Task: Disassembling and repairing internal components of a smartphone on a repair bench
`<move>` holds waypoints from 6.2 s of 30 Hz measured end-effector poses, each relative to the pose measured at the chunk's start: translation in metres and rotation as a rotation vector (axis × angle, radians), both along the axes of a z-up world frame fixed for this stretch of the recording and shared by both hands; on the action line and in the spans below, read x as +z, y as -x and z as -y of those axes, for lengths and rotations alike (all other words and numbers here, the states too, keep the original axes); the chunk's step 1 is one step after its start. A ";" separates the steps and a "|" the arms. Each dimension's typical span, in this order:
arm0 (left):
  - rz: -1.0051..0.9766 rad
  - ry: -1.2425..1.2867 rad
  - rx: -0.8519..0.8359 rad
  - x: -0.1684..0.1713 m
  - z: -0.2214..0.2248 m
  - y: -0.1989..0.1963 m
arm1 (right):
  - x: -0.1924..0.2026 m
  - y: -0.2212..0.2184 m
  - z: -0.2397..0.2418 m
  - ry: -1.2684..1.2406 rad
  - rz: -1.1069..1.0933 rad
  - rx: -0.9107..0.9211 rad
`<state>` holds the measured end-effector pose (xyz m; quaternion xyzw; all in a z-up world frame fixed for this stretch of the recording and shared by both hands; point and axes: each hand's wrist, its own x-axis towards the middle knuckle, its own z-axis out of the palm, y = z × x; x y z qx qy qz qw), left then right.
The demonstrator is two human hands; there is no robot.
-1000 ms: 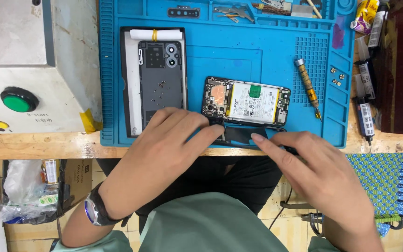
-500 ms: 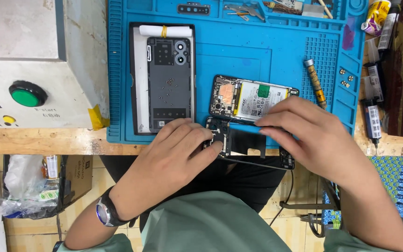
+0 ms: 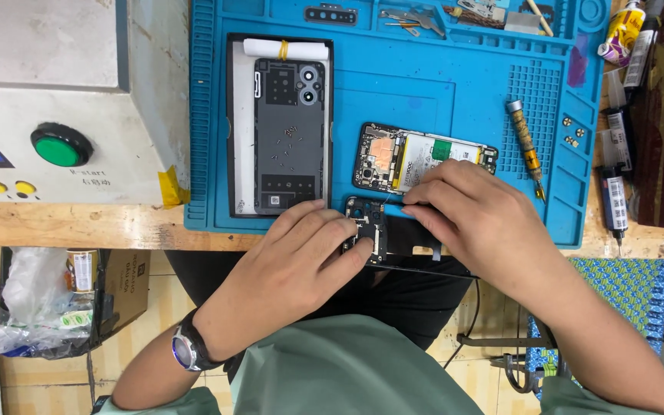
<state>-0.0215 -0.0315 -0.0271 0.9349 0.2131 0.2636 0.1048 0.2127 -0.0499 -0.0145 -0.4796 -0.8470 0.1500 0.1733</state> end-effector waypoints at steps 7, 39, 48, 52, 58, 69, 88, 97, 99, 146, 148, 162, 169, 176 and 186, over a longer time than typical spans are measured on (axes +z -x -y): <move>0.002 -0.014 0.002 -0.001 0.002 0.001 | -0.002 0.006 0.003 0.001 0.025 -0.092; 0.208 0.183 -0.022 0.000 -0.018 -0.014 | 0.026 -0.010 -0.046 0.775 0.053 -0.375; 0.206 0.129 -0.022 0.004 -0.031 -0.014 | 0.040 -0.006 -0.063 0.808 0.137 -0.487; 0.198 0.076 -0.016 0.005 -0.043 -0.017 | 0.030 -0.020 -0.069 0.561 0.104 -0.333; 0.167 0.109 0.040 0.007 -0.052 -0.023 | 0.020 -0.030 -0.068 0.110 0.081 -0.139; -0.067 0.113 0.132 0.010 -0.071 -0.035 | 0.003 -0.043 -0.080 -0.088 0.066 -0.190; -0.025 0.321 -0.024 0.020 -0.076 -0.036 | 0.013 -0.041 -0.075 0.006 -0.044 -0.083; 0.126 0.566 -0.061 0.021 -0.073 -0.034 | 0.020 -0.041 -0.074 0.212 -0.126 -0.115; 0.138 0.608 -0.069 0.022 -0.073 -0.034 | 0.021 -0.040 -0.072 0.227 -0.132 -0.125; 0.235 0.686 -0.070 0.021 -0.072 -0.026 | 0.028 -0.036 -0.072 0.022 -0.272 0.077; 0.226 0.709 -0.067 0.021 -0.071 -0.025 | 0.028 -0.036 -0.073 0.027 -0.266 0.084; 0.234 0.711 -0.083 0.019 -0.070 -0.024 | 0.020 -0.037 -0.069 -0.070 -0.091 0.062; 0.250 0.674 -0.081 0.017 -0.071 -0.023 | 0.021 -0.032 -0.070 -0.063 -0.210 0.053; 0.253 0.667 -0.101 0.016 -0.071 -0.024 | 0.017 -0.029 -0.064 -0.197 0.002 -0.050; 0.237 0.663 -0.106 0.018 -0.070 -0.024 | 0.013 -0.030 -0.062 -0.233 0.107 -0.043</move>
